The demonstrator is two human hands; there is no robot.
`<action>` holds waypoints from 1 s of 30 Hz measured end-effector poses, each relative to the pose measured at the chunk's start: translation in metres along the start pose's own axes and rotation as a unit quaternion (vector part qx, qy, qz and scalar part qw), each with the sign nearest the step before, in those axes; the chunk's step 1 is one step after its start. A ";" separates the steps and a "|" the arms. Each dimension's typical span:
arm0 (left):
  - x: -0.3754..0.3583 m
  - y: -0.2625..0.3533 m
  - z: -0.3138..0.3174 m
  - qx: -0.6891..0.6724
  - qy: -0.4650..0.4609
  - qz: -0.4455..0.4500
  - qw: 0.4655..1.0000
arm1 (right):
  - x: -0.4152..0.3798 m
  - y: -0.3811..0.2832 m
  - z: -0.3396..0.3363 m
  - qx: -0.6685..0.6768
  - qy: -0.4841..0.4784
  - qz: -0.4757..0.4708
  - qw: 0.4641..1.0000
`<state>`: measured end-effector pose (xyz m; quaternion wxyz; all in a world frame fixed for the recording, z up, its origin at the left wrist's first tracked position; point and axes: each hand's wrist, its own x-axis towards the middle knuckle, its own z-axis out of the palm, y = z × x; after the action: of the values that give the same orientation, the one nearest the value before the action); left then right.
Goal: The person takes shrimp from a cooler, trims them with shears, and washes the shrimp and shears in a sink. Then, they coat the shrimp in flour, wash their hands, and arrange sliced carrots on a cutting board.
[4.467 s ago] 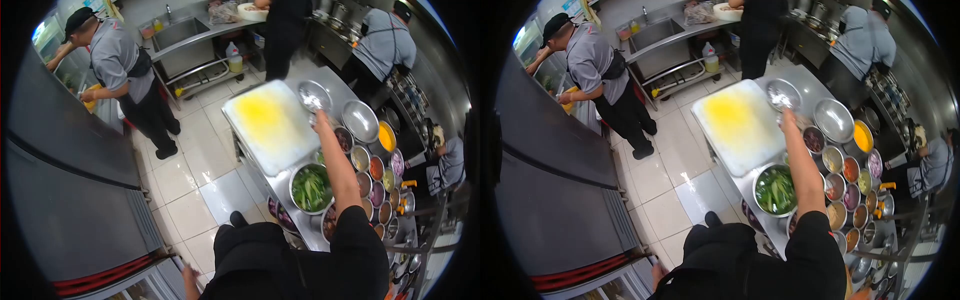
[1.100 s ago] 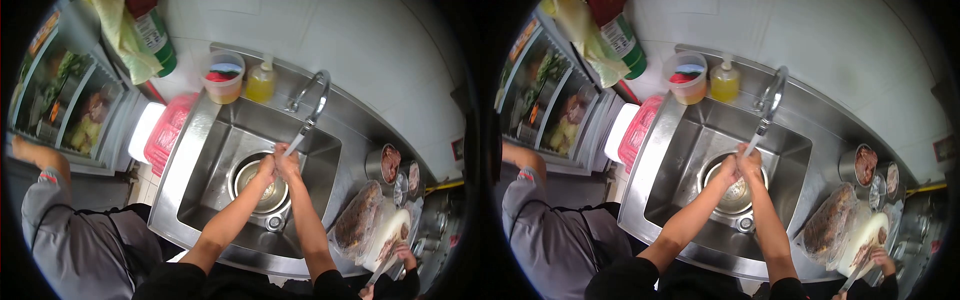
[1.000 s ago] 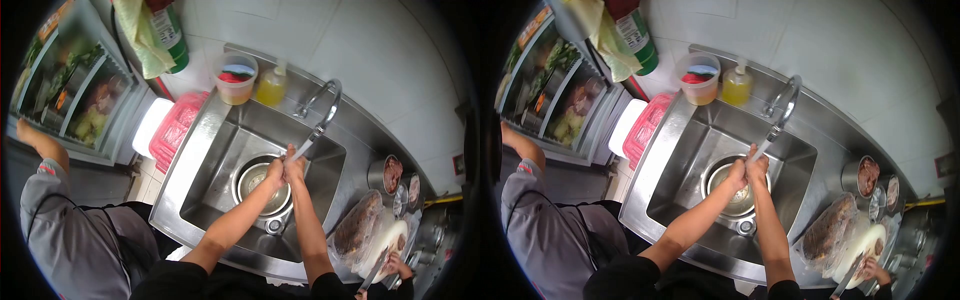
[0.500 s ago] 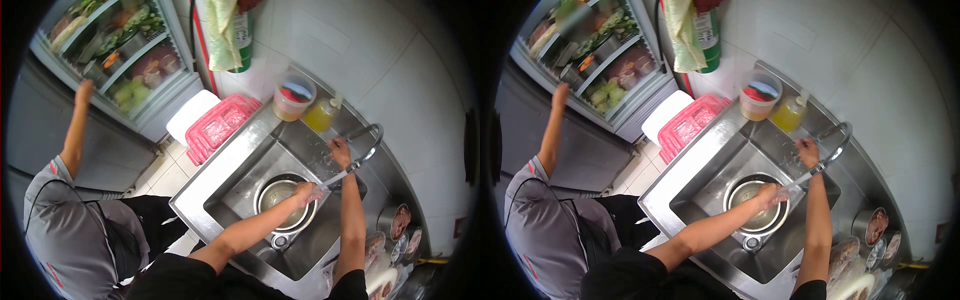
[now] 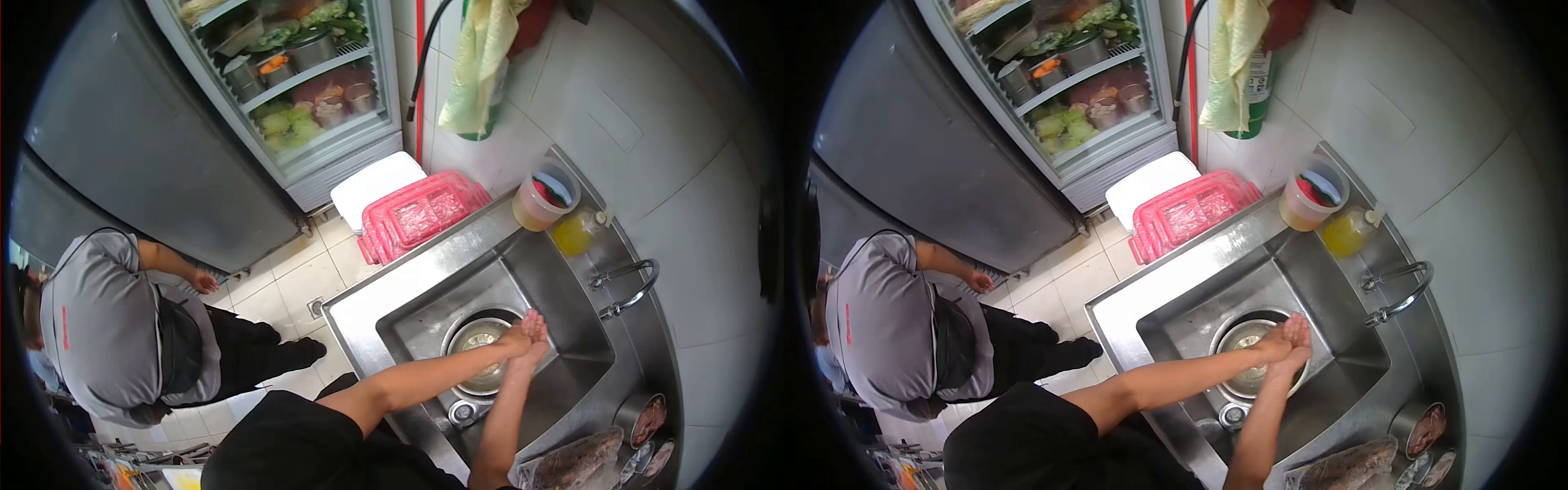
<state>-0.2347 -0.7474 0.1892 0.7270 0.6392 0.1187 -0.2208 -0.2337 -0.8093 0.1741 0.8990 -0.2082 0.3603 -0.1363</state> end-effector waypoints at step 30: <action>-0.418 -0.029 -0.551 -0.566 0.453 0.182 0.664 | -0.473 0.490 0.037 -0.497 -0.734 -0.178 0.428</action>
<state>-0.5536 -0.1376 0.2684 0.8310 0.1343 0.4172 0.3427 -0.4937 -0.1827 0.2470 0.5211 -0.7002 -0.4746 0.1138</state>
